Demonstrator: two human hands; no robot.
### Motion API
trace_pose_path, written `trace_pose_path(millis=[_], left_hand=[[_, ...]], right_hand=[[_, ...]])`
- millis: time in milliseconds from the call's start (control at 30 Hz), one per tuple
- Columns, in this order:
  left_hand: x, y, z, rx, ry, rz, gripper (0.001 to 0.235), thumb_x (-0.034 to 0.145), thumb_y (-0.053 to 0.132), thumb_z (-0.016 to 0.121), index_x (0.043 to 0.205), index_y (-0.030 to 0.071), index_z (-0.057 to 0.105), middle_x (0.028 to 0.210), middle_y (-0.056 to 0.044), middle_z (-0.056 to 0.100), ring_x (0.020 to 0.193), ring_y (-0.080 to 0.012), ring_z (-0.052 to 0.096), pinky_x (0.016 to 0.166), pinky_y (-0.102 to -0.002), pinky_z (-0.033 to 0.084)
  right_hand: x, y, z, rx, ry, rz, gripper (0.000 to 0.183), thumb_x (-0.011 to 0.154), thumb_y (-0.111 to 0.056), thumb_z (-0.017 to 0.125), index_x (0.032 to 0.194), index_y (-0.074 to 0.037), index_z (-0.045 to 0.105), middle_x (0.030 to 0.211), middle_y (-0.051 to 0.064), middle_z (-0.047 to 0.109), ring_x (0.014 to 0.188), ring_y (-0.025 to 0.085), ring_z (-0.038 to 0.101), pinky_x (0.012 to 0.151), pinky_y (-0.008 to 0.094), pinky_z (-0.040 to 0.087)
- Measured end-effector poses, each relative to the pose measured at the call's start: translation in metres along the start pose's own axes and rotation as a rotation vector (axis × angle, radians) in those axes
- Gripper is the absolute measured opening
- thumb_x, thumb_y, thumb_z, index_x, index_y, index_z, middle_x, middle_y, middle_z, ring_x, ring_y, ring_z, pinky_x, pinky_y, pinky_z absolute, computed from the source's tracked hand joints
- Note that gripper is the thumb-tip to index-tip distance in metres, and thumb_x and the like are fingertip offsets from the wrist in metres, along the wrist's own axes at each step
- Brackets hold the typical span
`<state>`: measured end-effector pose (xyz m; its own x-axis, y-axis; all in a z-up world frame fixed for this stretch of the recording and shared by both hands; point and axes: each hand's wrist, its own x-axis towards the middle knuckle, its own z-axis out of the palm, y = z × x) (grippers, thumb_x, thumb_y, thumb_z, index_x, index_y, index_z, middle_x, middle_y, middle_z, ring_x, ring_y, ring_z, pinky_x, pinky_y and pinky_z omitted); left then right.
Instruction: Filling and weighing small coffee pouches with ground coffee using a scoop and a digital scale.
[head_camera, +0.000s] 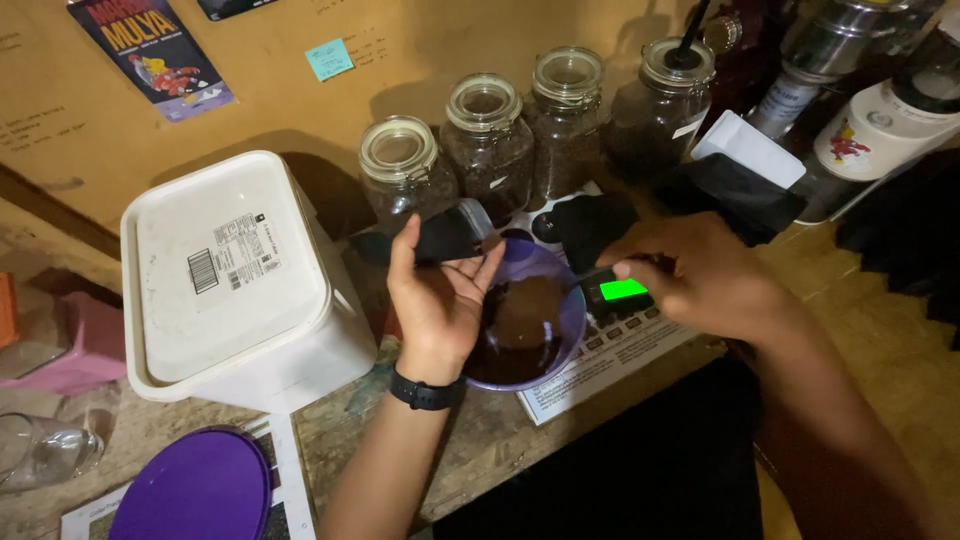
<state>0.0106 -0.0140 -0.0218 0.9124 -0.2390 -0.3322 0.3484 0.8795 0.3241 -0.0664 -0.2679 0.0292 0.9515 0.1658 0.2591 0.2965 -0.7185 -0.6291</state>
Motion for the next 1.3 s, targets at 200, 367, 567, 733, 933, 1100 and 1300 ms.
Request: trace_pose_path(millis=[200, 367, 567, 733, 933, 1100, 1300], left_hand=[[-0.004, -0.009, -0.001, 0.105, -0.054, 0.056, 0.032, 0.087, 0.036, 0.069, 0.106, 0.01, 0.068, 0.103, -0.012, 0.077, 0.096, -0.0292, 0.074, 0.101, -0.051, 0.058], [0.005, -0.018, -0.011, 0.17, -0.002, 0.047, 0.026, 0.084, 0.042, 0.073, 0.096, 0.019, 0.068, 0.089, -0.002, 0.075, 0.076, -0.0203, 0.071, 0.082, -0.037, 0.058], [-0.002, -0.021, -0.004, 0.177, 0.009, 0.048, 0.04, 0.081, 0.044, 0.08, 0.099, 0.016, 0.058, 0.096, -0.006, 0.07, 0.098, -0.0257, 0.069, 0.104, -0.05, 0.052], [0.001, -0.029, -0.012, 0.174, -0.02, 0.069, 0.041, 0.084, 0.041, 0.078, 0.107, 0.014, 0.057, 0.107, -0.009, 0.072, 0.105, -0.0307, 0.072, 0.104, -0.05, 0.054], [0.001, -0.034, -0.011, 0.2, -0.073, 0.068, 0.049, 0.086, 0.042, 0.076, 0.117, 0.011, 0.055, 0.117, -0.011, 0.066, 0.113, -0.0331, 0.068, 0.108, -0.053, 0.052], [0.001, -0.036, -0.013, 0.185, -0.028, 0.034, 0.038, 0.087, 0.04, 0.076, 0.106, 0.012, 0.058, 0.104, -0.009, 0.07, 0.1, -0.0308, 0.073, 0.102, -0.053, 0.057], [0.017, -0.039, -0.031, 0.144, -0.028, -0.013, 0.037, 0.086, 0.041, 0.077, 0.102, 0.011, 0.062, 0.101, -0.01, 0.073, 0.098, -0.0313, 0.074, 0.102, -0.055, 0.056]], right_hand=[[0.004, -0.044, -0.012, -0.157, -0.014, 0.412, 0.025, 0.092, -0.019, 0.066, 0.11, -0.019, 0.083, 0.097, -0.001, 0.084, 0.061, 0.013, 0.067, 0.058, 0.03, 0.045], [0.006, -0.047, -0.011, -0.148, 0.034, 0.378, 0.023, 0.091, -0.02, 0.067, 0.107, -0.02, 0.083, 0.086, -0.001, 0.082, 0.052, 0.013, 0.059, 0.054, 0.032, 0.041], [0.009, -0.018, 0.002, 0.032, 0.178, 0.04, 0.014, 0.089, -0.009, 0.071, 0.098, -0.008, 0.082, 0.08, 0.013, 0.077, 0.081, 0.031, 0.076, 0.077, 0.042, 0.058], [0.01, -0.019, 0.014, -0.01, 0.193, 0.105, 0.015, 0.088, -0.013, 0.07, 0.097, -0.009, 0.081, 0.082, 0.012, 0.077, 0.087, 0.031, 0.076, 0.079, 0.042, 0.058], [0.025, -0.028, 0.025, -0.214, 0.136, 0.106, 0.018, 0.091, -0.019, 0.066, 0.099, -0.012, 0.08, 0.092, 0.011, 0.078, 0.094, 0.034, 0.074, 0.083, 0.044, 0.059], [0.034, -0.036, 0.034, -0.457, -0.089, 0.16, 0.031, 0.102, -0.026, 0.048, 0.109, -0.023, 0.078, 0.097, -0.003, 0.077, 0.091, 0.021, 0.075, 0.084, 0.035, 0.058], [0.013, -0.022, 0.06, -0.451, 0.15, -0.298, 0.024, 0.09, -0.009, 0.062, 0.113, -0.009, 0.069, 0.088, 0.011, 0.069, 0.084, 0.035, 0.069, 0.068, 0.046, 0.055]])
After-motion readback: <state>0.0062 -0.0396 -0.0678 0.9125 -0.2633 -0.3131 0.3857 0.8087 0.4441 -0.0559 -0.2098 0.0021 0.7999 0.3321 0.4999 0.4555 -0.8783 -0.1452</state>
